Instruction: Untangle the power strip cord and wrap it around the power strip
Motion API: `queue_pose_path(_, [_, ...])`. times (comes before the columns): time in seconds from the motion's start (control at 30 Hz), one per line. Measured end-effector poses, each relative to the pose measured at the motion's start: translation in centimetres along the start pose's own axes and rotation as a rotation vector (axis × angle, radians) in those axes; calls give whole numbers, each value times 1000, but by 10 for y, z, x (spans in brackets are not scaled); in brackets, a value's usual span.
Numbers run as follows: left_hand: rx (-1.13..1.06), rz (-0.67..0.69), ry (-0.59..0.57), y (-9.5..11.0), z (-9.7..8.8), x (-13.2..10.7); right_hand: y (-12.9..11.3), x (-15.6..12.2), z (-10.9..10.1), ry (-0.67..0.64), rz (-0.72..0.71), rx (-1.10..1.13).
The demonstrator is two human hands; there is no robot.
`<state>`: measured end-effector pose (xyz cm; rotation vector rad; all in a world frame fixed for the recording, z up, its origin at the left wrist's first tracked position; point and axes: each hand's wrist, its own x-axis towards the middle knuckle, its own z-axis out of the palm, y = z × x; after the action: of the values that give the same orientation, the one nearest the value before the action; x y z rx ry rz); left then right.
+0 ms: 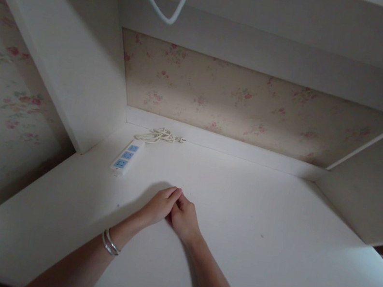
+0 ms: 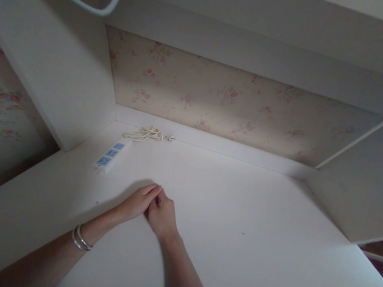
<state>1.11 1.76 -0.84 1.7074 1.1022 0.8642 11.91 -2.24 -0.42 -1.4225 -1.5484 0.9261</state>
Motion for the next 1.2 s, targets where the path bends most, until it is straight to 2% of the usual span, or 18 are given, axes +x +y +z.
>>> queue_pose_path(0.47, [-2, -6, -7, 3, -1, -1, 1, 0, 0, -1, 21, -1])
queue_pose_path(0.73, [-9, -20, 11, -3, 1, 2, 1, -1, 0, -6, -8, 9])
queue_pose_path(1.0, [-29, -14, 9, 3, 0, -1, 2, 2, 0, -1, 0, 30])
queue_pose_path(1.1, [-70, -14, 64, -1, -1, 5, 5, 5, 2, 0, 7, 80])
queue_pose_path(1.2, [94, 1, 175, -9, -9, 31, 9, 7, 5, -21, 47, 169])
